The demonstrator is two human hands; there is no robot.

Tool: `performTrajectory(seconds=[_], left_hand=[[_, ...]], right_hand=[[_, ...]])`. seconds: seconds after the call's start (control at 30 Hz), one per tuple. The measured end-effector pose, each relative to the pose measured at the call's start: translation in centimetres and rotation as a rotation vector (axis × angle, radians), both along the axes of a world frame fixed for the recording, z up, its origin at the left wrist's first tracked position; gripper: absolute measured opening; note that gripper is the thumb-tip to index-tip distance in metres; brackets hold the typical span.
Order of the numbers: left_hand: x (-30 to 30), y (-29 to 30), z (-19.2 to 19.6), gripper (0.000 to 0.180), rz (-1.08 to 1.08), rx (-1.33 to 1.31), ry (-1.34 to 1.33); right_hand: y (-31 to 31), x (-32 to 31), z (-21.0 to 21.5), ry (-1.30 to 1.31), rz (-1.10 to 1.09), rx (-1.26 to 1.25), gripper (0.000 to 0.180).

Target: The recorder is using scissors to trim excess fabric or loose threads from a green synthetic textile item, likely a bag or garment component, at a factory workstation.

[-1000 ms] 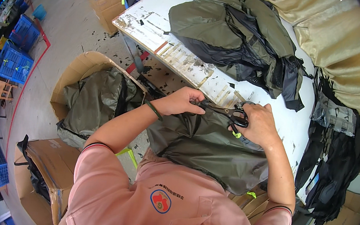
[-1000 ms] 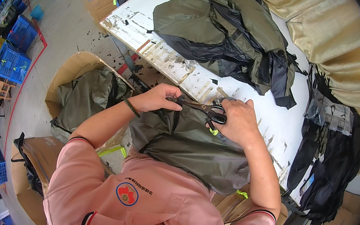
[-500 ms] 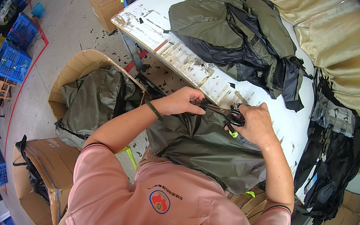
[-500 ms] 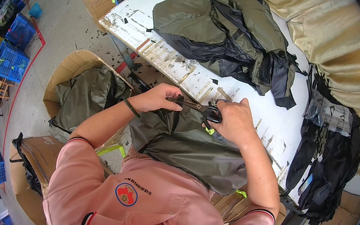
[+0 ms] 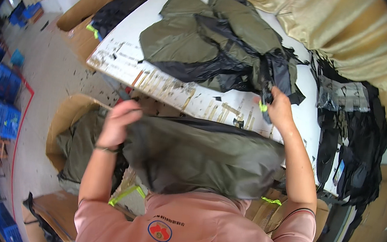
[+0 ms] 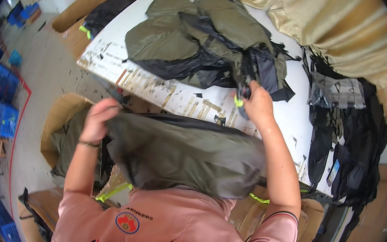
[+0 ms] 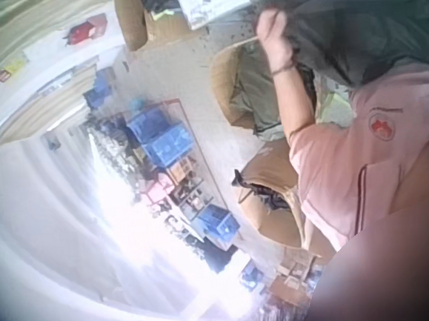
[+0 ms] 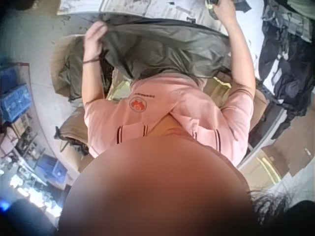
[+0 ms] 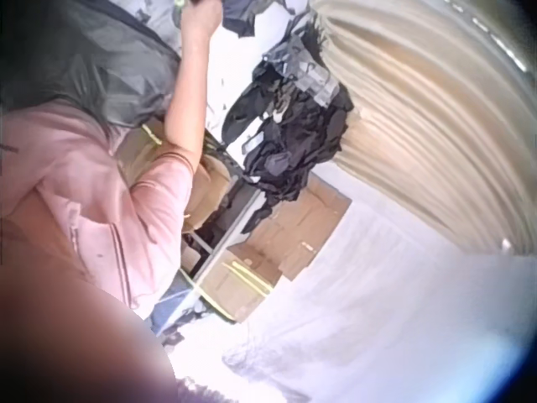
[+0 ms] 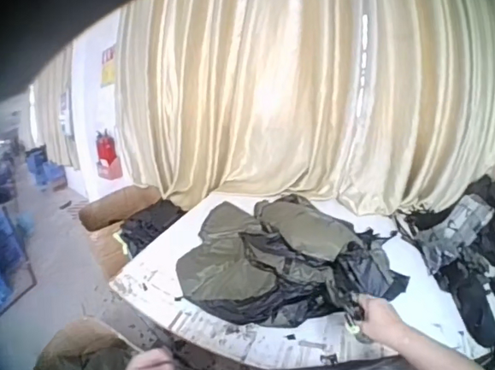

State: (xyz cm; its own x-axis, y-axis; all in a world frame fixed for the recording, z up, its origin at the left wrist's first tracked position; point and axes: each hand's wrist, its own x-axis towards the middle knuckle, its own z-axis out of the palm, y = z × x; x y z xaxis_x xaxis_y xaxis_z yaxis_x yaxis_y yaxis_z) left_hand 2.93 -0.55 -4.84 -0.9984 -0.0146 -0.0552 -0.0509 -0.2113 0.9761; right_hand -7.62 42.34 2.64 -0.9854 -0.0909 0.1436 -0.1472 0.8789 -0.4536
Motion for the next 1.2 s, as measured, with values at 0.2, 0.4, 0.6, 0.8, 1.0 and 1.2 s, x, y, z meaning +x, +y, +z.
performTrajectory(seconds=[0.2, 0.4, 0.6, 0.8, 1.0, 1.2], left_hand=[[12.7, -22.4, 2.4, 0.047, 0.897, 0.084, -0.008], [27.0, -35.8, 1.7, 0.019, 0.816, -0.800, -0.537], [14.8, -23.6, 0.1, 0.024, 0.439, -0.891, -0.427], [-0.1, -9.0, 2.6, 0.022, 0.030, -0.625, -0.068], [-10.6, 8.1, 7.5, 0.056, -0.239, -0.379, 0.299], [-11.9, 21.0, 15.2, 0.065, -0.752, 0.589, 0.348]], right_hand=[[3.9, -7.2, -0.7, 0.154, -0.301, -0.054, 0.057], [-0.1, -13.4, -0.2, 0.239, -0.256, -0.063, 0.041], [0.4, -17.4, -0.2, 0.259, -0.200, 0.086, 0.028], [0.6, -16.8, 10.0, 0.647, -0.170, -0.100, 0.025], [11.3, -10.3, 24.9, 1.035, 0.055, -0.428, 0.023], [13.4, 1.7, 28.9, 0.915, 0.029, -0.394, 0.017]])
